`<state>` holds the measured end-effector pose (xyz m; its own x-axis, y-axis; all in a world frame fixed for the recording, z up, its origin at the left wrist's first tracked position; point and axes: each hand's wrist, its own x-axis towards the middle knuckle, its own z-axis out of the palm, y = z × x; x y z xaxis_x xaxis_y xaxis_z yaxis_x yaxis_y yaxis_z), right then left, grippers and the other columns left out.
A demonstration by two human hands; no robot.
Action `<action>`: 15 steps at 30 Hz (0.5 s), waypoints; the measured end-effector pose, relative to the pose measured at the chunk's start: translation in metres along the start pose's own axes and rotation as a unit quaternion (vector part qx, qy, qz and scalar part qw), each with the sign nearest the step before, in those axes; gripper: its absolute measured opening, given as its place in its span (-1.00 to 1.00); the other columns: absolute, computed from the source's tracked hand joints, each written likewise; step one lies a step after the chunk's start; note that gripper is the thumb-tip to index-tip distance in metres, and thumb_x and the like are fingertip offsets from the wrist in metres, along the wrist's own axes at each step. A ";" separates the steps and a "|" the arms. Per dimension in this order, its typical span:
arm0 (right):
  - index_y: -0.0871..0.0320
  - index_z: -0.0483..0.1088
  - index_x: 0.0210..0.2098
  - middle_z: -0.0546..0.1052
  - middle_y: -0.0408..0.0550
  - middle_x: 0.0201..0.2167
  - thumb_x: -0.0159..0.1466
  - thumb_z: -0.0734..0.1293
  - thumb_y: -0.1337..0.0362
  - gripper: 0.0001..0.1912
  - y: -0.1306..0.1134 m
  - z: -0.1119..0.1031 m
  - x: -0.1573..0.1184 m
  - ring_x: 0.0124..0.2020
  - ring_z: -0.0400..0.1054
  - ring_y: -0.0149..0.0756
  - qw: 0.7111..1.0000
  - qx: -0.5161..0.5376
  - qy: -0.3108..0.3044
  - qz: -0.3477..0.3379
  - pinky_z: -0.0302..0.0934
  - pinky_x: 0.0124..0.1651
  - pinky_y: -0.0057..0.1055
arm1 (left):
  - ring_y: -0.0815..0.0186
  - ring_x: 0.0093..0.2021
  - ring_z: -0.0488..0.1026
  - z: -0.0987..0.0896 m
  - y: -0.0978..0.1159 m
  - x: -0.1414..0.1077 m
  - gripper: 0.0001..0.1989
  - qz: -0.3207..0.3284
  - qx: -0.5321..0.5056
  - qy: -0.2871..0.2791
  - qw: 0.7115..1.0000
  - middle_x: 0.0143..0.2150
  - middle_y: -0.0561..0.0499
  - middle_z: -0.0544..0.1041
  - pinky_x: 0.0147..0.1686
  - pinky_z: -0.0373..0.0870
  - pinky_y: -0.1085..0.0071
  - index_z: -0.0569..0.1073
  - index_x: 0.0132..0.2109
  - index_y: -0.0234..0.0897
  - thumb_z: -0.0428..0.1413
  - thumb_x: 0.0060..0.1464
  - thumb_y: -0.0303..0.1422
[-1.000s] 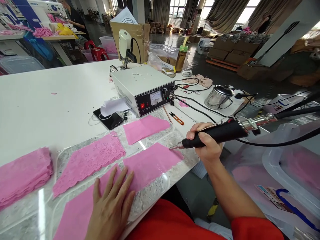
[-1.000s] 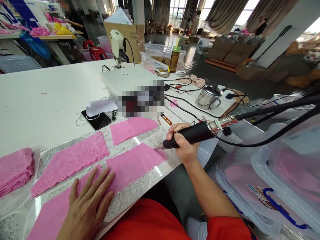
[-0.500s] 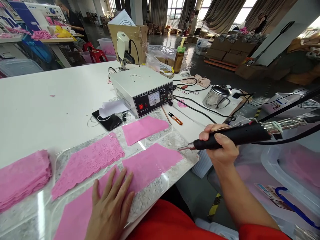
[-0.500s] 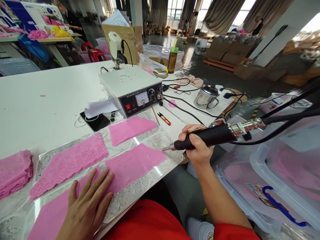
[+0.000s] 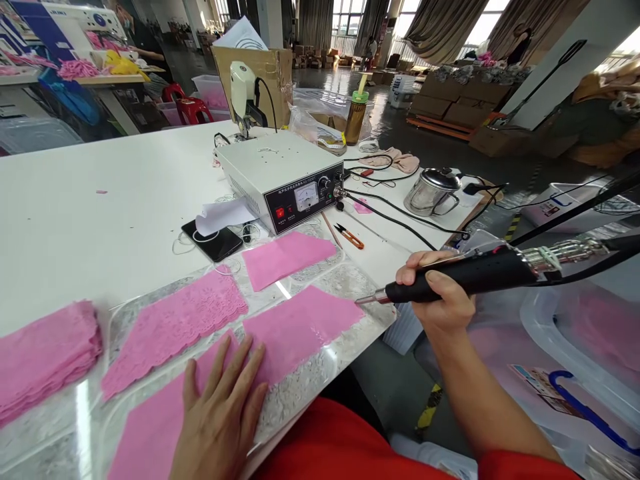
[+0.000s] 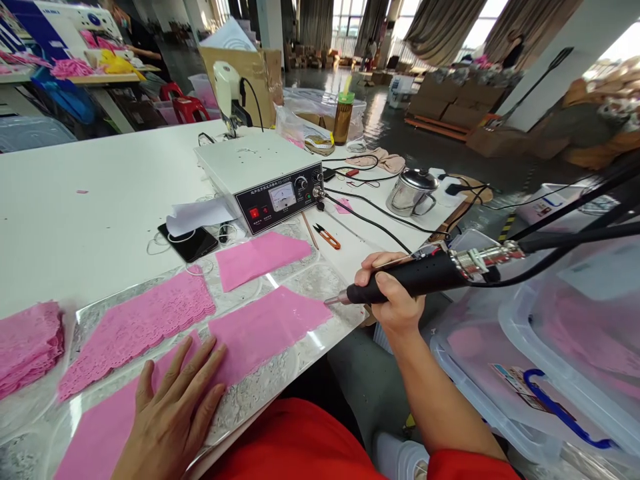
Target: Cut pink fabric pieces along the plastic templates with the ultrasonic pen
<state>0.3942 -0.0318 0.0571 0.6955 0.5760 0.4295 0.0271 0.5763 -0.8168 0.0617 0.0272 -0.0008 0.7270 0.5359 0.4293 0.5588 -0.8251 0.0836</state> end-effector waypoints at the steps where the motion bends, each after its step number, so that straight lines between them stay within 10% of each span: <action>1: 0.13 0.44 -0.43 0.45 -0.13 -0.45 0.03 0.32 0.34 -0.92 0.000 0.000 0.000 -0.58 0.33 -0.42 1.000 -0.001 -0.002 -0.001 0.28 -0.50 -0.37 | 0.04 0.42 -0.05 0.000 0.000 0.000 -0.49 0.001 0.001 0.001 1.000 0.26 -0.12 0.36 0.33 -0.27 -0.12 0.18 0.34 -0.20 -0.05 0.27 -0.40; 15: 0.15 0.42 -0.49 0.46 -0.15 -0.48 -0.07 0.28 0.32 -0.87 0.001 -0.009 0.004 -0.63 0.29 -0.45 0.995 0.015 0.093 -0.024 0.25 -0.54 -0.40 | 0.03 0.38 0.08 -0.022 0.008 0.004 -0.47 0.035 -0.030 0.034 0.998 0.31 -0.24 0.26 0.34 -0.13 -0.07 0.19 0.31 -0.29 0.00 0.22 -0.55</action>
<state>0.4039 -0.0342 0.0543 0.8145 0.4324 0.3868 0.0437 0.6191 -0.7841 0.0609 0.0189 0.0213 0.7336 0.4639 0.4966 0.4806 -0.8708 0.1035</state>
